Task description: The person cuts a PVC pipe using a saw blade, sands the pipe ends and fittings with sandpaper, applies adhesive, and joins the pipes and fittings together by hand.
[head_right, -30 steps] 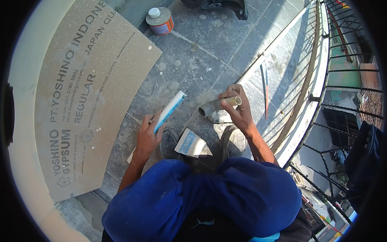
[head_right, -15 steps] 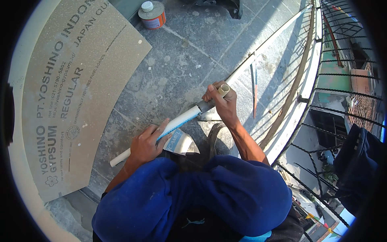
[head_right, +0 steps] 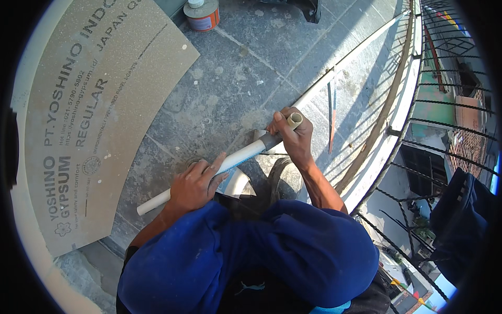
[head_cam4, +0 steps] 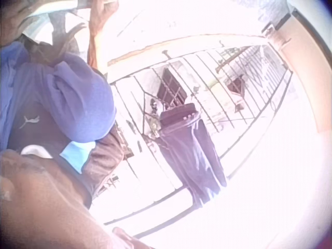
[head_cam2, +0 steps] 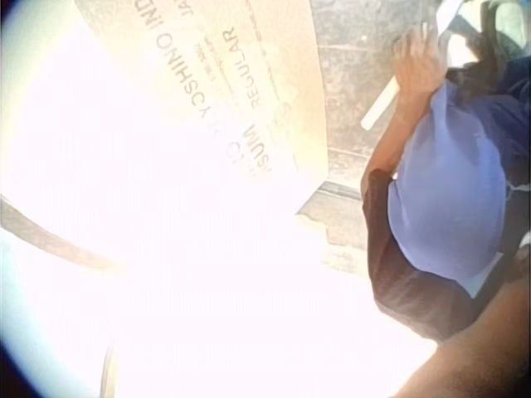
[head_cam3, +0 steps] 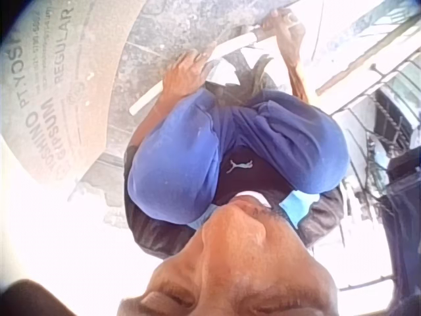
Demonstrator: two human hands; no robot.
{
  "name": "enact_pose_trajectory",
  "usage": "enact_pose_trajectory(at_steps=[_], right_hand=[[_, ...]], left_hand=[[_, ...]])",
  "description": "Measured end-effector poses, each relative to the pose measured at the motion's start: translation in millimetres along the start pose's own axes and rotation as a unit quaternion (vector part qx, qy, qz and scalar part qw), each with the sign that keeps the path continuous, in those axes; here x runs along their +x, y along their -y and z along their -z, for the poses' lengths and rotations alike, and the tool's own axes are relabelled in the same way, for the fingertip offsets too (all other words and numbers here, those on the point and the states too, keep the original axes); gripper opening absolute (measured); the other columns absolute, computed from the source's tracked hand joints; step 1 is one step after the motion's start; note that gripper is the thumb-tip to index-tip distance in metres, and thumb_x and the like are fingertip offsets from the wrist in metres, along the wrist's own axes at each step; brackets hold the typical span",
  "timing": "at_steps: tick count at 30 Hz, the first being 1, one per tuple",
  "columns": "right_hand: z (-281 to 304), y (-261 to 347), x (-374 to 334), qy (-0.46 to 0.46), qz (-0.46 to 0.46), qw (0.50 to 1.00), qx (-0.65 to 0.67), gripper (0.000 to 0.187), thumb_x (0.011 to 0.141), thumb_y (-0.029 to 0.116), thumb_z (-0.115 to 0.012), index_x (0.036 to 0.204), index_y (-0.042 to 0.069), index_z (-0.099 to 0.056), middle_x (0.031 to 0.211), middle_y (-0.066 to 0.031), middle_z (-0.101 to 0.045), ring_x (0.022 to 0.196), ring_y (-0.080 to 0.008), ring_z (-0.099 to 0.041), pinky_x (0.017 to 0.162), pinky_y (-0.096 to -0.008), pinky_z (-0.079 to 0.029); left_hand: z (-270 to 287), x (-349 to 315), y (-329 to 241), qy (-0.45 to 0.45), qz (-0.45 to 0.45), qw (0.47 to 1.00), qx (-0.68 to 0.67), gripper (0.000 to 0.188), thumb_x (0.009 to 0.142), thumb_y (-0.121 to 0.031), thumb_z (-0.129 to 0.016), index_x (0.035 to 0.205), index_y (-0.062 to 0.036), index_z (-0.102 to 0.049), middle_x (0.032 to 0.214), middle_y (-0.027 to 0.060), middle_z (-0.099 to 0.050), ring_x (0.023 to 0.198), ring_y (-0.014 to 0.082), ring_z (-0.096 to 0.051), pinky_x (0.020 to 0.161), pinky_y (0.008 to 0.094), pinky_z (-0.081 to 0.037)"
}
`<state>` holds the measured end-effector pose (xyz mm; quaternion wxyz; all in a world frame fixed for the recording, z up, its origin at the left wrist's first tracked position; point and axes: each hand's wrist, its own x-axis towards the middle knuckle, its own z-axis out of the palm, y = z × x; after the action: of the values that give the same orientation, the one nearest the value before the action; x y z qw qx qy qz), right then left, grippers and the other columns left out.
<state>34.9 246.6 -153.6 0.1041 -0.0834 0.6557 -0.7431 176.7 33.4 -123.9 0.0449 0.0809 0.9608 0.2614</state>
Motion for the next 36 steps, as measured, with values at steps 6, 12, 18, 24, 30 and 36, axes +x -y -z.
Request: enact_pose_trajectory(at_steps=[6, 12, 18, 24, 30, 36], right_hand=[[-4.9, -0.5, -5.6, -0.018, 0.018, 0.999, -0.031, 0.023, 0.091, 0.005, -0.056, 0.068, 0.002, -0.053, 0.061, -0.0051, -0.053, 0.055, -0.0119, -0.054, 0.052, -0.0268, -0.044], [-12.1, 6.6, -8.6, 0.005, 0.096, 0.99, -0.102, 0.021, 0.086, 0.002, -0.06, 0.067, 0.002, -0.053, 0.059, -0.0057, -0.055, 0.052, -0.0114, -0.051, 0.048, -0.0265, -0.04], [-15.0, 4.6, -13.2, -0.007, 0.084, 0.992, -0.097, 0.022, 0.084, 0.0, -0.062, 0.065, 0.002, -0.053, 0.059, -0.0048, -0.054, 0.051, -0.011, -0.047, 0.049, -0.0271, -0.037], [-13.8, 5.2, -14.2, -0.036, 0.075, 0.986, -0.142, 0.023, 0.084, 0.006, -0.066, 0.065, 0.002, -0.053, 0.057, -0.0029, -0.049, 0.051, -0.0088, -0.042, 0.048, -0.026, -0.033], [-8.9, 4.1, 8.9, 0.063, -0.15, 0.977, -0.139, 0.026, 0.089, 0.028, -0.065, 0.081, 0.004, -0.057, 0.064, 0.0001, -0.054, 0.057, -0.0075, -0.051, 0.051, -0.0242, -0.04], [-7.5, 15.2, 20.7, 0.13, -0.232, 0.963, -0.032, 0.025, 0.088, 0.026, -0.065, 0.092, 0.002, -0.06, 0.065, -0.0008, -0.058, 0.061, -0.0088, -0.061, 0.054, -0.0247, -0.048]], left_hand=[[4.2, 5.0, -8.7, 0.114, 0.069, 0.989, -0.059, 0.042, 0.091, -0.032, -0.057, 0.127, -0.0097, -0.054, 0.08, 0.0133, -0.062, 0.063, 0.0307, -0.065, 0.057, 0.0414, -0.052], [-10.7, 3.4, -10.1, 0.12, 0.116, 0.957, -0.237, 0.045, 0.094, -0.035, -0.052, 0.124, -0.0011, -0.053, 0.084, 0.0258, -0.065, 0.066, 0.0408, -0.064, 0.06, 0.046, -0.051], [-17.8, 9.1, -11.3, 0.151, 0.145, 0.886, -0.414, 0.048, 0.096, -0.037, -0.051, 0.125, 0.0009, -0.051, 0.084, 0.023, -0.065, 0.075, 0.03, -0.067, 0.065, 0.038, -0.05], [-13.5, 17.1, -13.2, 0.237, 0.164, 0.85, -0.441, 0.05, 0.097, -0.037, -0.049, 0.129, 0.0011, -0.048, 0.076, 0.0125, -0.062, 0.065, 0.0156, -0.061, 0.059, 0.0313, -0.048], [-9.8, 32.9, 4.5, 0.372, 0.276, 0.646, -0.607, 0.046, 0.097, -0.045, -0.046, 0.117, -0.0041, -0.05, 0.06, -0.0015, -0.042, 0.042, 0.0043, -0.041, 0.035, 0.0208, -0.035], [-7.9, 36.8, 4.5, 0.429, 0.326, 0.55, -0.638, 0.042, 0.096, -0.048, -0.044, 0.092, -0.0064, -0.048, 0.057, -0.0017, -0.04, 0.037, 0.005, -0.038, 0.032, 0.0219, -0.034]])
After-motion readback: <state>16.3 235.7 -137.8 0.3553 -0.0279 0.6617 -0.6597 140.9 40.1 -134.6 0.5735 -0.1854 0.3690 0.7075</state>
